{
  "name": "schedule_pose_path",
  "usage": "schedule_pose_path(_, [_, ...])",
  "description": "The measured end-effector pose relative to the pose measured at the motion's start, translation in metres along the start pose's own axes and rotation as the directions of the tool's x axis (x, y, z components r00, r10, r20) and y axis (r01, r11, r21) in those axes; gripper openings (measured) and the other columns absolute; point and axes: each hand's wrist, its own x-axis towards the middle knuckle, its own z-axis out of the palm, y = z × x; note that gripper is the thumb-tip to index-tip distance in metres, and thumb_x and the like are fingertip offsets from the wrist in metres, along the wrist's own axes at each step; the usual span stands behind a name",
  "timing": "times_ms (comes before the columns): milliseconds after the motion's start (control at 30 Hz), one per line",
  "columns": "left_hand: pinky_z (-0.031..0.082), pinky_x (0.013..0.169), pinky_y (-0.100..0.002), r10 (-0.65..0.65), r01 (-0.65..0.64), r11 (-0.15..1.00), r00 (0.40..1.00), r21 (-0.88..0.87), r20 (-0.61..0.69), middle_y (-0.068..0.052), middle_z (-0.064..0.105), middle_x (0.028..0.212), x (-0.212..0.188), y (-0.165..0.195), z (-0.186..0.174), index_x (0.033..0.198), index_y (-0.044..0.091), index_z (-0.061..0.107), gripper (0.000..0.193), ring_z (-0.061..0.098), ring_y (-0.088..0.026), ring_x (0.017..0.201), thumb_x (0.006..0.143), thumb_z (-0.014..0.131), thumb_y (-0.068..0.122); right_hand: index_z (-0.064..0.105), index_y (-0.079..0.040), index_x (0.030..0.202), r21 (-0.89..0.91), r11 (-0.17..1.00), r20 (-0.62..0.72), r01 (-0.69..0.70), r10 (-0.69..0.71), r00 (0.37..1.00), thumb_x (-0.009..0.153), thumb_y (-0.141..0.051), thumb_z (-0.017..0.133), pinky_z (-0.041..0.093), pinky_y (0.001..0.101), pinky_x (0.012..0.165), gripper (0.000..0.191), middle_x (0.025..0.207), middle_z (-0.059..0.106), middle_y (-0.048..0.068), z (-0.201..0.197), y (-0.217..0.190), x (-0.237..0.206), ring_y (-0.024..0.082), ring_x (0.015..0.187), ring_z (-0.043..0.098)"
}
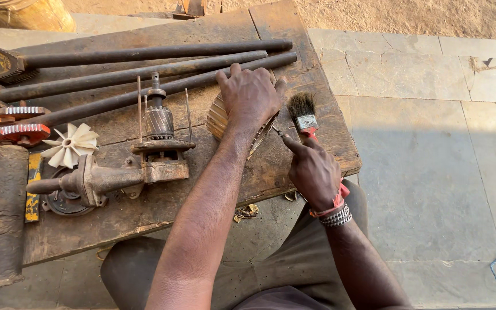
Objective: The person uses a screwdriver to tighten screws on a cylindrical metal housing, then picks up a motor assembly and fits it into the housing. The person rotates and aligns the components to assemble them on a wooden workbench.
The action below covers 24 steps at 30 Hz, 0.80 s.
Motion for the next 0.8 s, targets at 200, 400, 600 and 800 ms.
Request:
schedule_pose_path(200, [0.036, 0.096, -0.054, 0.001, -0.001, 1.0, 1.0, -0.01, -0.022, -0.003, 0.067, 0.073, -0.005, 0.001, 0.004, 0.09, 0.018, 0.075, 0.058, 0.058, -0.025, 0.102, 0.095, 0.052, 0.071, 0.071, -0.029, 0.132, -0.053, 0.997, -0.034, 0.058, -0.06, 0.998, 0.098, -0.013, 0.054, 0.047, 0.0403, 0.05, 0.041, 0.085, 0.063, 0.006, 0.006, -0.003, -0.01, 0.024, 0.059, 0.06])
schedule_pose_path(400, [0.038, 0.094, -0.055, 0.005, -0.004, 0.999, 1.0, 0.034, -0.026, -0.004, 0.065, 0.073, -0.005, 0.0, 0.004, 0.088, 0.016, 0.072, 0.061, 0.058, -0.025, 0.098, 0.095, 0.051, 0.073, 0.067, -0.029, 0.138, -0.037, 0.981, 0.066, 0.188, -0.185, 0.98, 0.097, -0.005, 0.051, 0.039, 0.03, 0.039, 0.051, 0.085, 0.064, 0.003, 0.019, 0.002, 0.005, 0.014, 0.05, 0.047])
schedule_pose_path(600, [0.039, 0.093, -0.054, 0.027, -0.026, 1.0, 0.999, 0.017, -0.04, -0.003, 0.064, 0.074, -0.005, -0.002, 0.005, 0.083, 0.018, 0.071, 0.06, 0.057, -0.025, 0.097, 0.092, 0.052, 0.074, 0.063, -0.034, 0.14, -0.122, 0.966, 0.189, 0.229, -0.204, 0.961, 0.096, 0.0, 0.047, 0.039, 0.0277, 0.037, 0.057, 0.096, 0.068, 0.004, 0.01, 0.0, 0.012, 0.013, 0.047, 0.043])
schedule_pose_path(800, [0.04, 0.092, -0.054, 0.001, -0.001, 0.999, 1.0, 0.04, 0.0, -0.004, 0.065, 0.074, -0.006, 0.0, 0.004, 0.089, 0.017, 0.072, 0.062, 0.057, -0.025, 0.096, 0.095, 0.052, 0.075, 0.062, -0.022, 0.143, -0.107, 0.958, 0.12, 0.266, -0.254, 0.96, 0.093, 0.001, 0.047, 0.04, 0.03, 0.037, 0.057, 0.089, 0.066, 0.005, 0.006, -0.015, -0.002, 0.014, 0.047, 0.049])
